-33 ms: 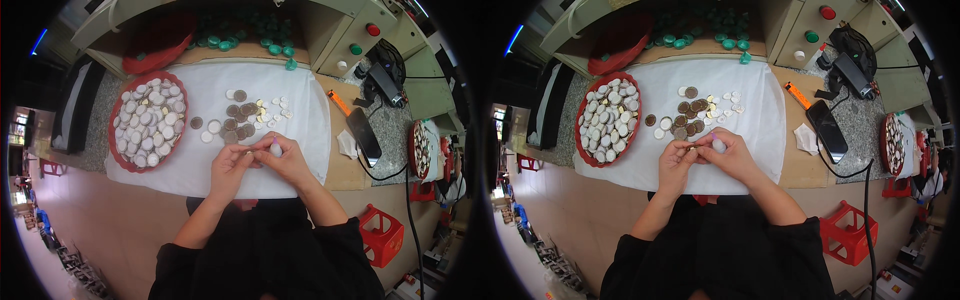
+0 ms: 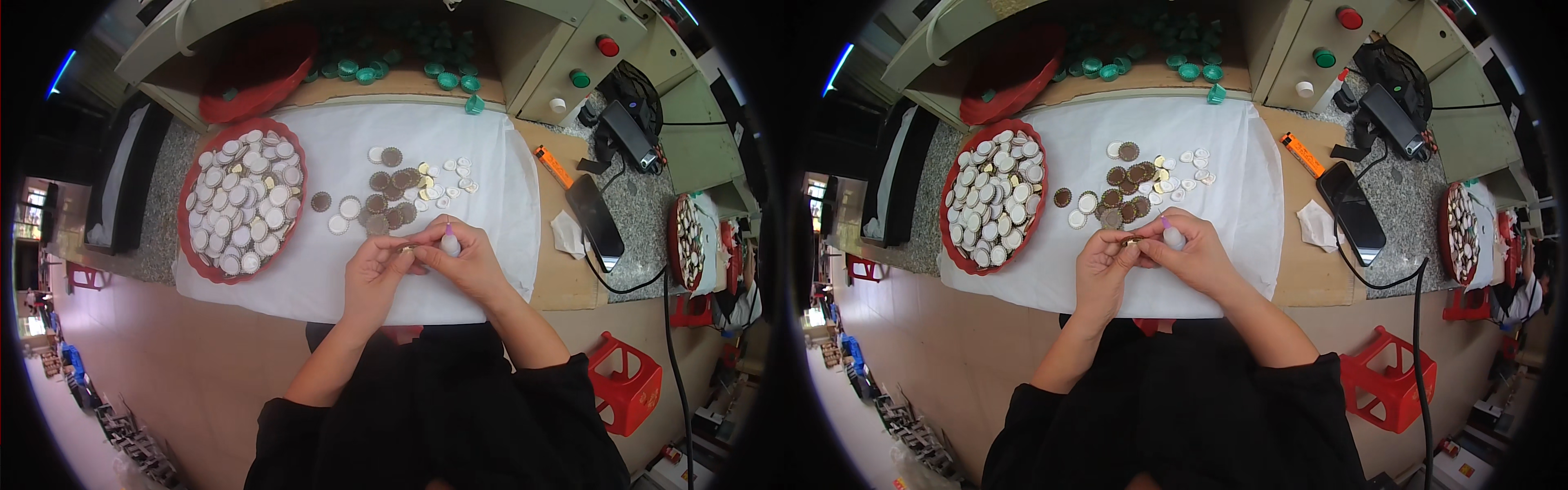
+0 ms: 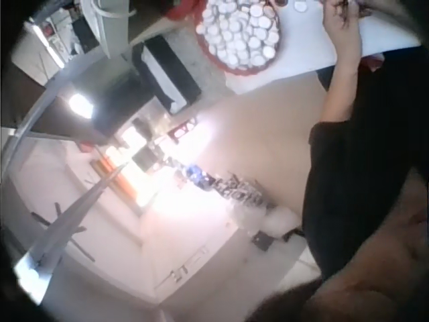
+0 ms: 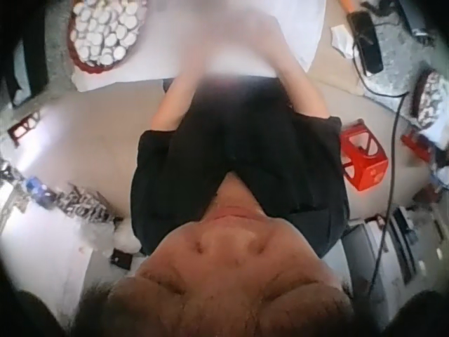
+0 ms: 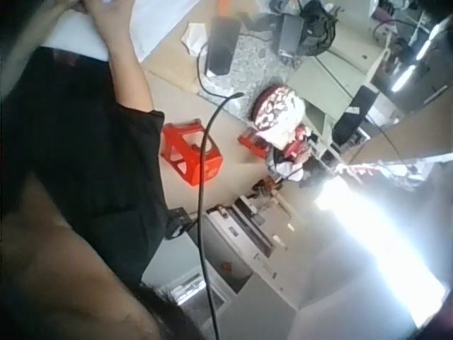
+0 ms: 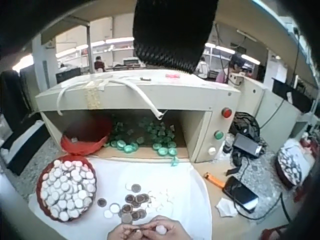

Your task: The person applies adhesive from a squeeze bottle onto bottle caps and inserts small liners into the caps by hand.

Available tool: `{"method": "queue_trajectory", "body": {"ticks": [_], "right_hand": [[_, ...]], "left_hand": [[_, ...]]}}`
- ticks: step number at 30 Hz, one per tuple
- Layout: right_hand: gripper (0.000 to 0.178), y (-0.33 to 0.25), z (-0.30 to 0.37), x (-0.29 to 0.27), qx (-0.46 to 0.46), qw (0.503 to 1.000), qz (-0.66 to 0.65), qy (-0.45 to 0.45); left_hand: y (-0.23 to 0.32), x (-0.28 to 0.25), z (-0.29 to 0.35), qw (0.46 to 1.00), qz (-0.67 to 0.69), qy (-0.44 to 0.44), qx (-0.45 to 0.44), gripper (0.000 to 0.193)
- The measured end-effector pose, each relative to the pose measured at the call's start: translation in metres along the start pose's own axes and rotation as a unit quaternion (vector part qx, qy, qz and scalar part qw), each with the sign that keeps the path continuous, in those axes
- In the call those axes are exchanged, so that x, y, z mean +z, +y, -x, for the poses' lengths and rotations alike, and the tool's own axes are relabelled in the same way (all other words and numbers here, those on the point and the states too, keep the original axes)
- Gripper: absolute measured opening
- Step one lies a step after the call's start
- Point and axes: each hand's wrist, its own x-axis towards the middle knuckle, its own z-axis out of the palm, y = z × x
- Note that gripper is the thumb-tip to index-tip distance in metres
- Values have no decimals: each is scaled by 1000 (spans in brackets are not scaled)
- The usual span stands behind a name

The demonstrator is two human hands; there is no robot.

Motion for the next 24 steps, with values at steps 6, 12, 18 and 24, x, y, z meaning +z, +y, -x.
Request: {"method": "queue_trajectory", "body": {"ticks": [6,12,18,24], "right_hand": [[7,1,0,-1,3,1000,4,-4],[9,4,2,3,-6,999,32,5],[14,2,-3,6,74,997,-8,25],[14,-7,-4,4,138,990,-43,6]], "left_hand": [[-3,-8,1,999,-33,16,-7,11],[-3,-5,4,998,-19,53,-36,12],[2,-3,-2,997,22,64,-30,14],[9,-5,-4,993,67,67,-70,20]]}}
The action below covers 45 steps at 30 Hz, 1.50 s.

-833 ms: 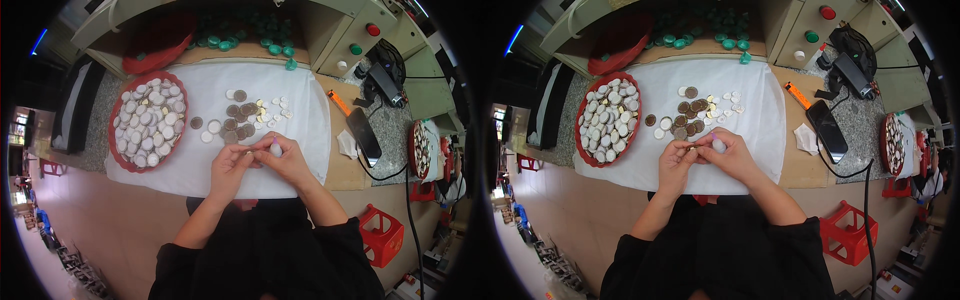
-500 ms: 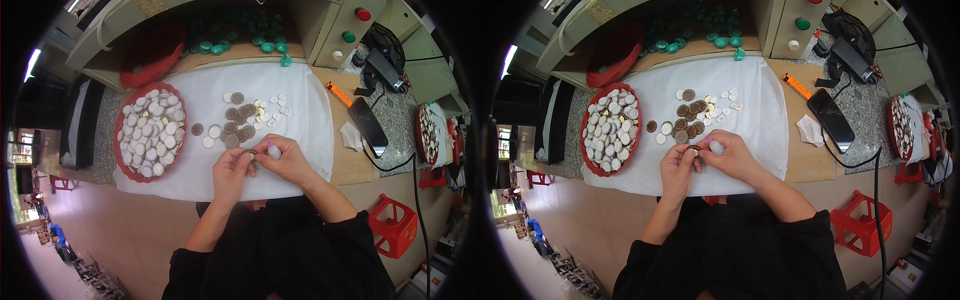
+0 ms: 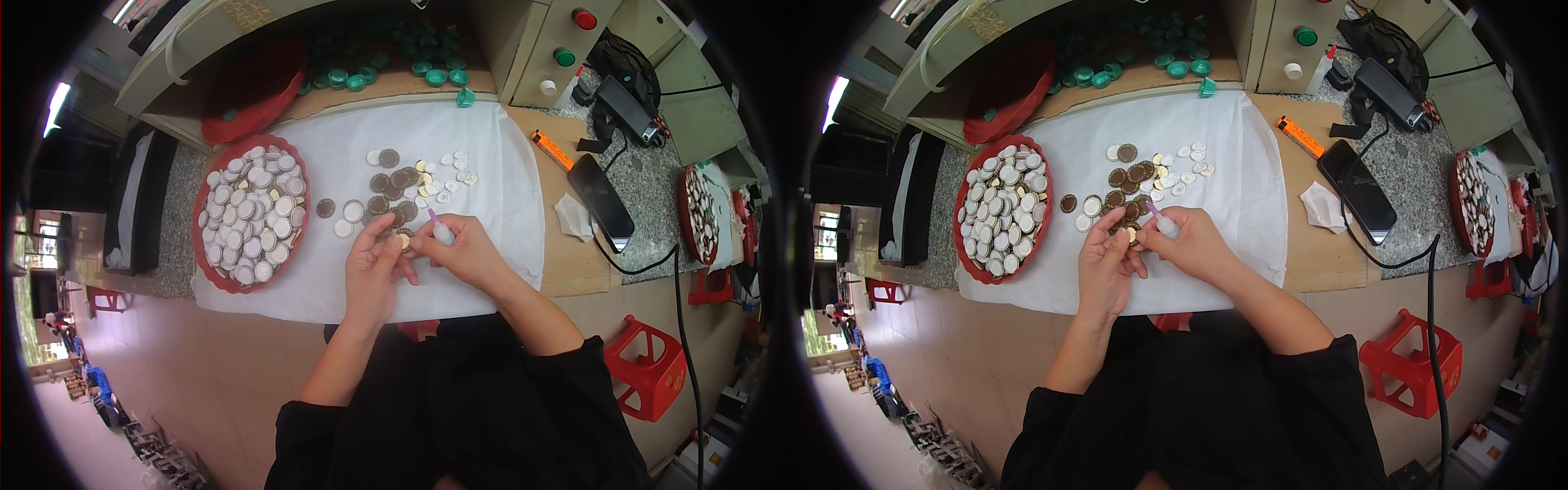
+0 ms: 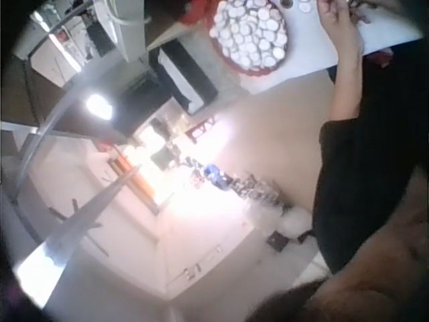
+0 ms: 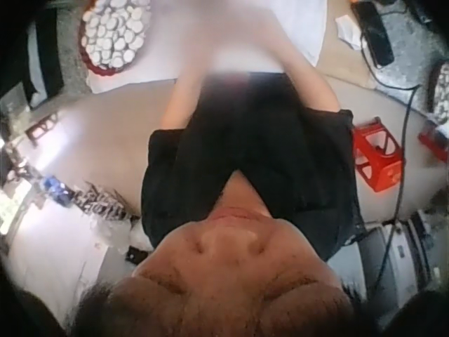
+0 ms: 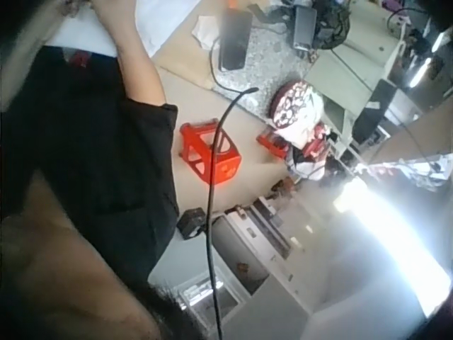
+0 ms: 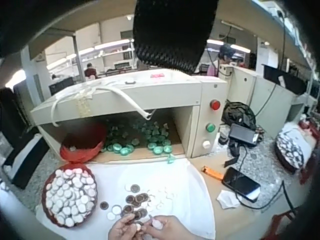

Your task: The person applies adhesive from a squeeze bottle onto bottle caps and inserts small liners into the caps by hand.

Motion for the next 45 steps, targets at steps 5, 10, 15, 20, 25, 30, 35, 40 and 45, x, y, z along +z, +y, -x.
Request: {"method": "queue_trajectory", "body": {"ticks": [5,10,15,20,25,30,35,40,45], "right_hand": [[14,2,-1,-2,-14,1000,-9,-5],[15,2,-1,-3,-2,999,-34,1],[16,4,1,-2,12,1000,-17,10],[16,6,0,-2,-1,1000,-10,9],[16,5,0,-2,3,1000,2,11],[16,5,-2,-3,-4,1000,1,1],[13,4,1,-2,-17,1000,1,12],[12,3,4,-1,-18,1000,8,15],[13,-1,6,-2,-11,1000,-7,8]], "left_hand": [[-1,-2,-3,1000,-8,-6,-18,25],[0,-5,-2,998,35,-52,-12,28],[-5,-9,2,998,11,-67,20,29],[-8,-11,-1,997,13,-72,19,26],[-5,-8,0,996,8,-79,35,25],[-8,-10,-3,997,3,-78,30,26],[-6,-5,0,997,-29,-54,42,26],[-7,-1,3,999,-36,-22,35,22],[-8,-1,4,998,-53,-22,29,16]]}}
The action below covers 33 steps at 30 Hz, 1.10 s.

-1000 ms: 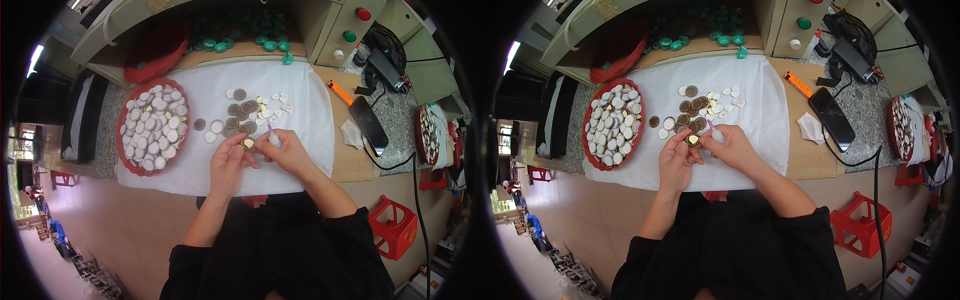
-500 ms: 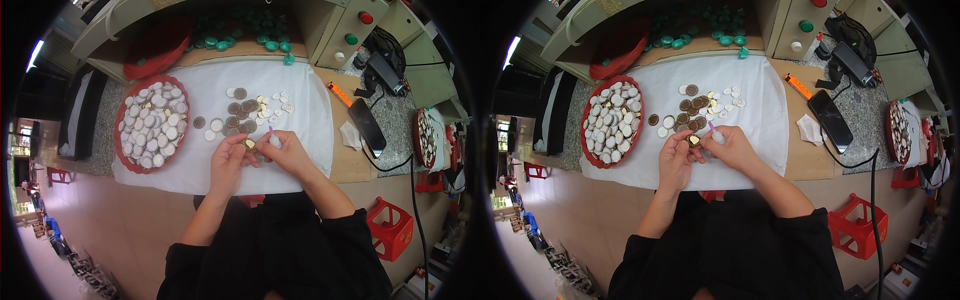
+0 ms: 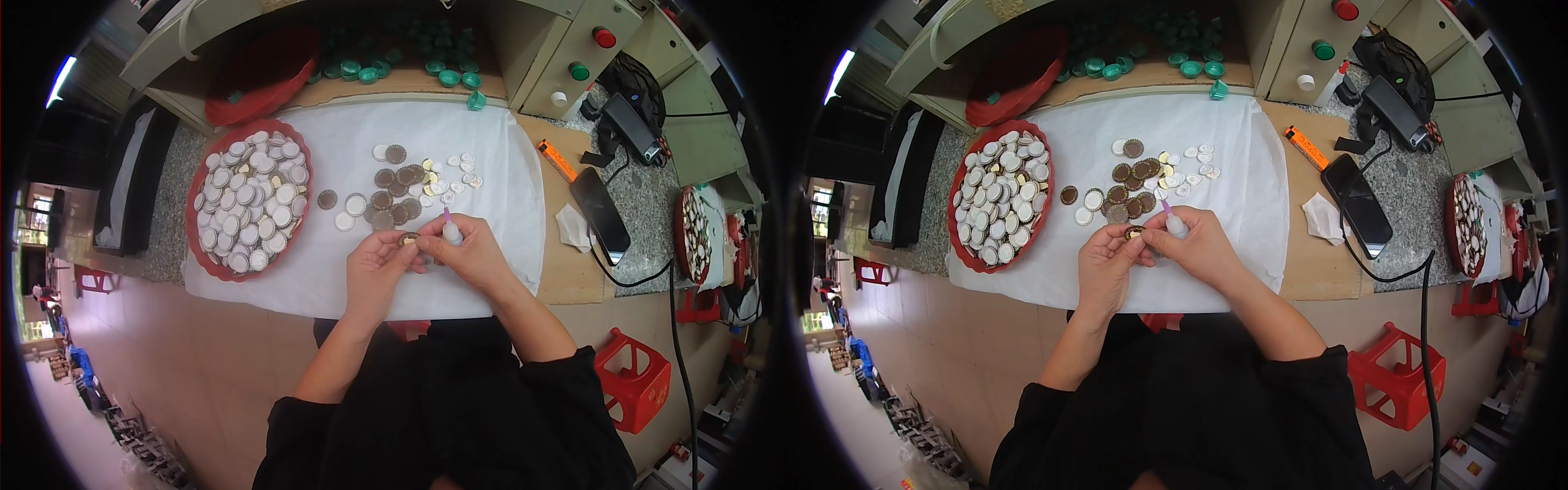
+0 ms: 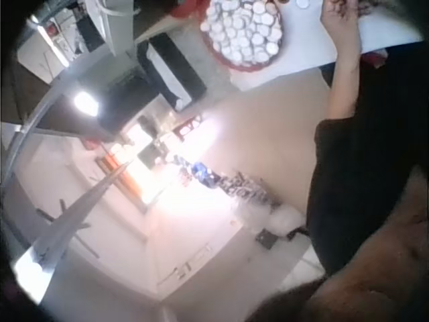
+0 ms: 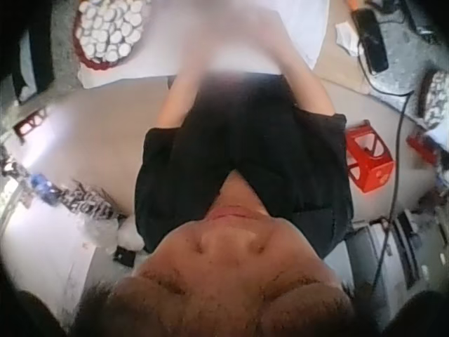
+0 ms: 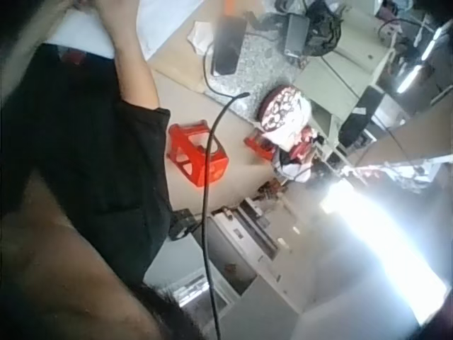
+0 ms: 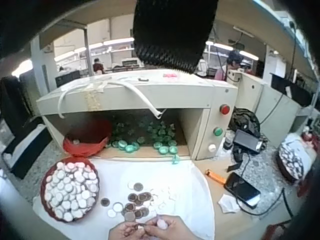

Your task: The person applies adhesive from a squeeze bottle onto bottle caps and inserts small liners into the caps by hand.

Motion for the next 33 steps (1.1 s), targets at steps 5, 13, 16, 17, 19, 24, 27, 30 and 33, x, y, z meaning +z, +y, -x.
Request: {"method": "queue_trajectory", "body": {"ticks": [5,13,16,17,19,24,27,30,33], "right_hand": [[12,4,-4,-8,-14,999,29,-8],[9,8,-12,12,-46,996,80,10],[11,22,-9,8,-39,995,77,52],[10,16,-4,7,-34,993,100,58],[9,21,1,-12,-42,993,77,76],[5,13,4,8,-24,999,11,30],[5,15,-1,1,-31,999,25,20],[6,10,-2,7,-26,999,5,18],[7,11,-6,3,-25,999,8,36]], "left_hand": [[-1,0,-6,999,-11,-32,-18,12],[12,-11,3,999,-32,2,8,14],[5,-17,-2,996,-43,-64,-47,17],[-4,-14,-4,996,-2,-89,-24,14],[-14,2,-10,995,27,-99,-9,13],[-4,-2,5,998,21,-60,13,11],[-10,-3,-3,996,21,-75,39,10],[-8,-1,-1,997,26,-61,31,9],[-4,3,-4,997,34,-50,41,9]]}}
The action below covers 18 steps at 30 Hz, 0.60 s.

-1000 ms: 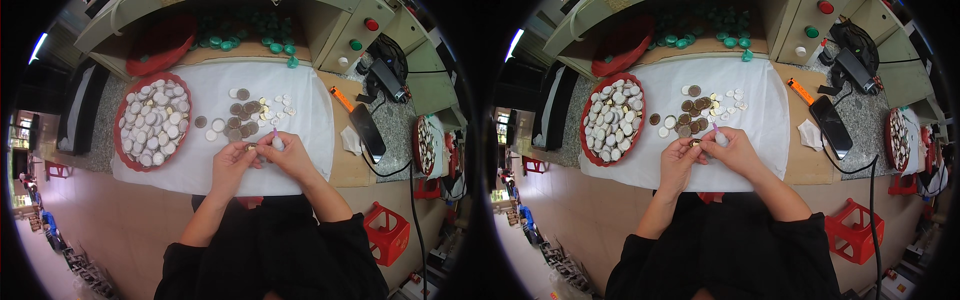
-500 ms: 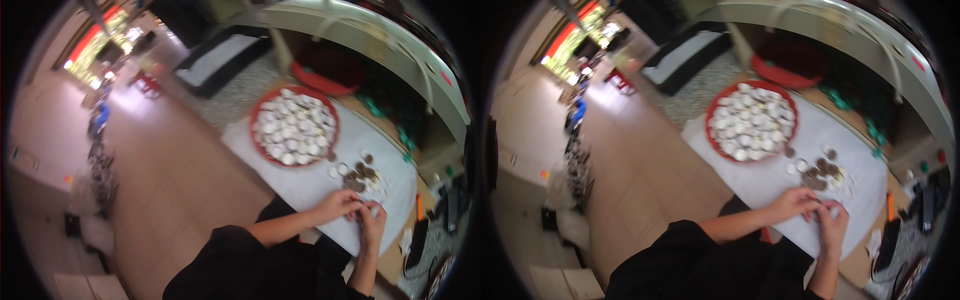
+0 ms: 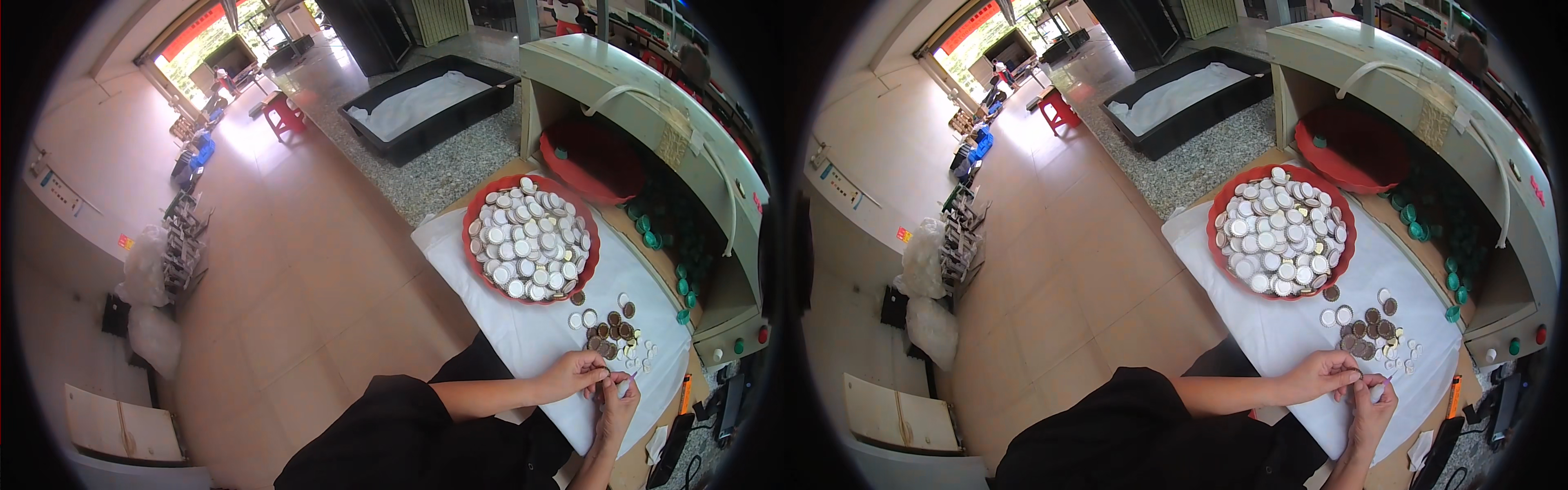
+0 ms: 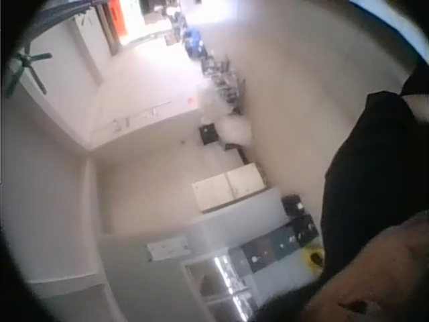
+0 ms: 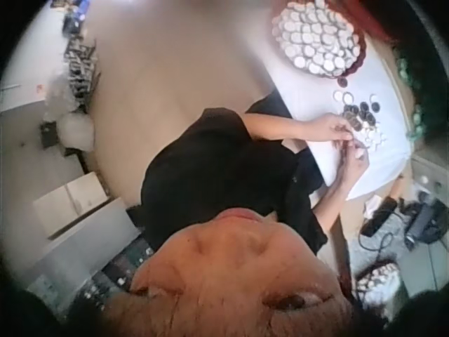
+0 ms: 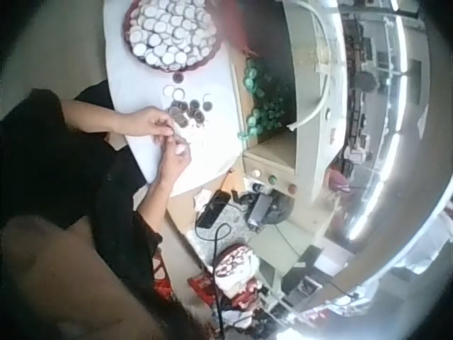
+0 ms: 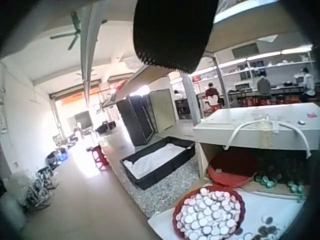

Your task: The person applies adhesive from a squeeze bottle onto bottle caps and inserts small liners into the caps by hand.

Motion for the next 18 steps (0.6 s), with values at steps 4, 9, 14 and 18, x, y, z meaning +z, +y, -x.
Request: {"method": "queue_trajectory", "body": {"ticks": [4,9,14,18], "right_hand": [[9,-1,3,0,-5,1000,1,2],[11,-1,4,0,-19,999,30,-41],[13,-15,7,7,20,999,-21,14],[22,-35,19,4,-13,991,-133,31]], "left_hand": [[-1,1,2,1000,-9,-6,9,9],[-1,-4,4,1000,-4,-30,-5,9],[5,-5,0,1000,7,26,0,11],[20,-1,4,999,16,30,36,11]]}}
